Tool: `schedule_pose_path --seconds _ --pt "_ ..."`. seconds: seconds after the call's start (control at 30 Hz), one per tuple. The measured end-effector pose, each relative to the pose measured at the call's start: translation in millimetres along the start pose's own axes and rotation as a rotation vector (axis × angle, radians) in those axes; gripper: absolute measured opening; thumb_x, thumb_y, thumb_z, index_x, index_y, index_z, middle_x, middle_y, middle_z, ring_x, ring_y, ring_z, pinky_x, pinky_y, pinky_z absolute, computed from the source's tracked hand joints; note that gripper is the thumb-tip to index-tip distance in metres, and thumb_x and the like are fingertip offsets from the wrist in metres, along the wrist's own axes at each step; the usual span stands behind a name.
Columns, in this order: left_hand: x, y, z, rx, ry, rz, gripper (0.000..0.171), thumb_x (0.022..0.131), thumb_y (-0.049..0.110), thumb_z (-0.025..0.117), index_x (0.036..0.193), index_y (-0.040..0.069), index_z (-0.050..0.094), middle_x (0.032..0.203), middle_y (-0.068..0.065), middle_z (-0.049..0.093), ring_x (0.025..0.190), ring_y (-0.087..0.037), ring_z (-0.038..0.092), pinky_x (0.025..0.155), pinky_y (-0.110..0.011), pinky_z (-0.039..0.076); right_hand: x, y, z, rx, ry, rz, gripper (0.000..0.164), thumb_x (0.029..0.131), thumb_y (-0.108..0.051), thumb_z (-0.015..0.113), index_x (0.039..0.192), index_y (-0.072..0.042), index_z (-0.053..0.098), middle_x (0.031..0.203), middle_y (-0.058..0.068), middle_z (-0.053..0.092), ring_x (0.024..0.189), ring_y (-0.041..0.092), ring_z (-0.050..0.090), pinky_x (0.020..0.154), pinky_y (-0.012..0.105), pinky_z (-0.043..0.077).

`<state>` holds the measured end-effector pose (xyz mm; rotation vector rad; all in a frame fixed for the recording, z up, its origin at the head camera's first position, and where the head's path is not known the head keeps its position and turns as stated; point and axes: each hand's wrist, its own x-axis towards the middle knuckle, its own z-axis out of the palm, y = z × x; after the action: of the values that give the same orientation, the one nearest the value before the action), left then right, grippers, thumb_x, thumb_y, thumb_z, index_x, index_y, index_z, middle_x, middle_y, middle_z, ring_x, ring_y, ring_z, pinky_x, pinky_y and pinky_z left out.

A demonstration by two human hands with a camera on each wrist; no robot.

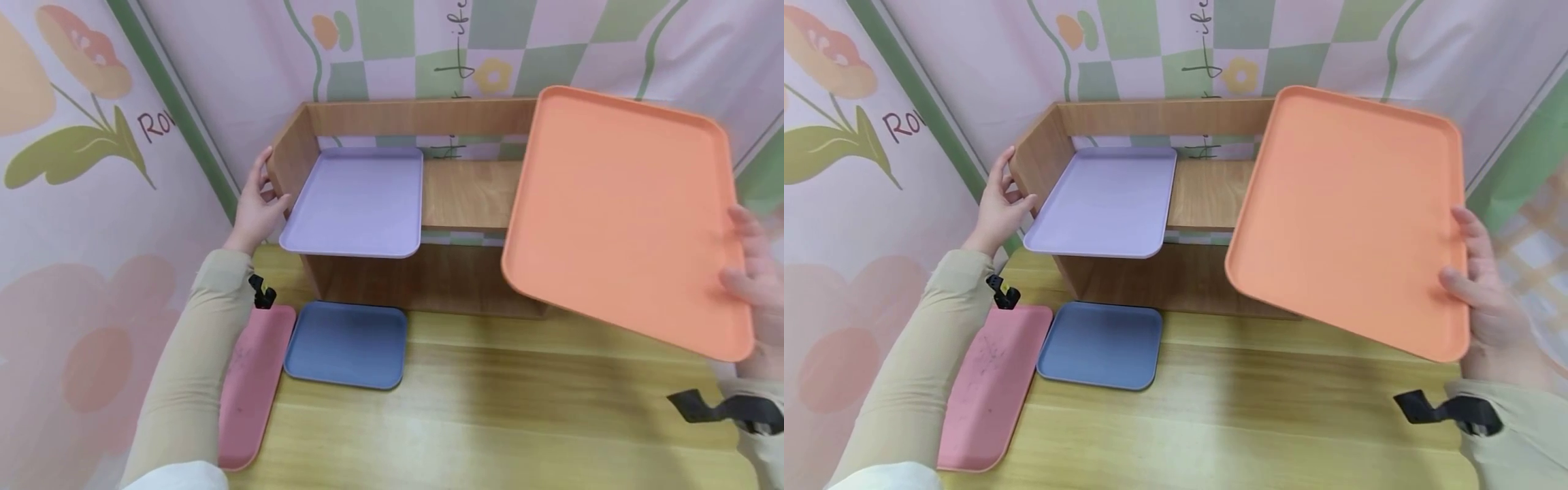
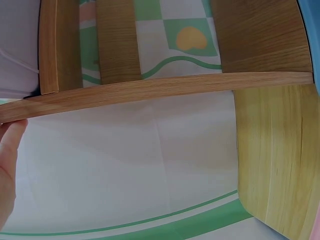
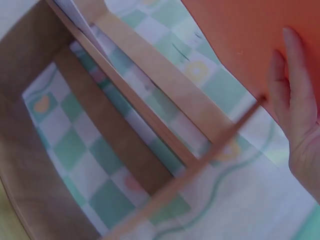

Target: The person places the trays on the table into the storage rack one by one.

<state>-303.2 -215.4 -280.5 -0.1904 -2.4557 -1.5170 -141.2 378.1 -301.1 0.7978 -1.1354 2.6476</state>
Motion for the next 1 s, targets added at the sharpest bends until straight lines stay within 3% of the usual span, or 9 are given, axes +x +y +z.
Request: schedule_pose_path --seconds 0.03,0.1,0.23,0.47,0.57,0.7,1.0 --pt "0.2 -0.1 -0.2 0.000 0.001 0.002 0.087 0.088 -0.002 0.058 0.146 0.048 0.016 0.144 -0.017 0.039 0.123 -0.038 0.051 0.102 -0.049 0.043 2 4 6 0.093 -0.033 0.046 0.069 0.083 0.027 0.035 0.143 -0.006 0.029 0.134 0.014 0.049 0.111 0.028 0.058 0.079 0.036 0.058" --pt "0.8 -0.7 -0.2 -0.001 -0.001 0.010 0.087 0.088 -0.002 0.058 0.146 0.048 0.016 0.143 -0.017 0.040 0.123 -0.038 0.051 0.102 -0.049 0.044 4 11 17 0.148 -0.022 0.121 0.068 0.087 0.024 0.034 0.144 -0.012 0.030 0.134 0.013 0.048 0.109 0.030 0.060 0.074 0.040 0.059" --pt "1.3 -2.1 -1.1 0.007 -0.001 0.004 0.086 0.089 0.000 0.058 0.145 0.050 0.016 0.145 -0.016 0.039 0.124 -0.036 0.051 0.104 -0.048 0.043 11 23 26 0.066 0.002 0.185 0.069 0.088 0.021 0.040 0.144 -0.018 0.030 0.135 0.007 0.048 0.110 0.024 0.059 0.074 0.037 0.059" --pt "0.7 -4.7 -2.9 0.024 0.012 0.004 0.087 0.088 0.000 0.058 0.145 0.050 0.015 0.146 -0.016 0.038 0.124 -0.036 0.051 0.105 -0.048 0.041 20 48 24 -0.157 -0.143 0.222 0.063 0.091 0.011 0.046 0.145 -0.017 0.032 0.135 0.003 0.047 0.115 0.016 0.056 0.088 0.027 0.053" --pt "0.0 -5.0 -2.4 0.012 0.013 0.011 0.087 0.088 -0.001 0.058 0.146 0.049 0.016 0.145 -0.017 0.039 0.123 -0.037 0.051 0.104 -0.048 0.042 18 57 24 -0.208 -0.157 0.269 0.060 0.093 0.008 0.043 0.145 -0.018 0.032 0.133 0.001 0.048 0.113 0.014 0.056 0.087 0.025 0.053" --pt "-0.5 -5.1 -1.3 0.005 0.005 0.002 0.087 0.089 0.000 0.058 0.146 0.049 0.016 0.145 -0.017 0.039 0.123 -0.038 0.051 0.103 -0.049 0.043 14 70 21 -0.147 -0.139 0.319 0.057 0.093 0.010 0.041 0.143 -0.018 0.035 0.129 0.002 0.049 0.107 0.015 0.059 0.081 0.027 0.056" --pt "1.0 -5.5 -1.8 0.015 0.004 0.007 0.087 0.088 -0.001 0.059 0.146 0.048 0.015 0.148 -0.017 0.036 0.124 -0.039 0.050 0.104 -0.050 0.041 17 97 10 -0.144 -0.132 0.357 0.051 0.095 0.007 0.038 0.139 -0.020 0.039 0.123 0.002 0.049 0.103 0.016 0.061 0.078 0.029 0.057"
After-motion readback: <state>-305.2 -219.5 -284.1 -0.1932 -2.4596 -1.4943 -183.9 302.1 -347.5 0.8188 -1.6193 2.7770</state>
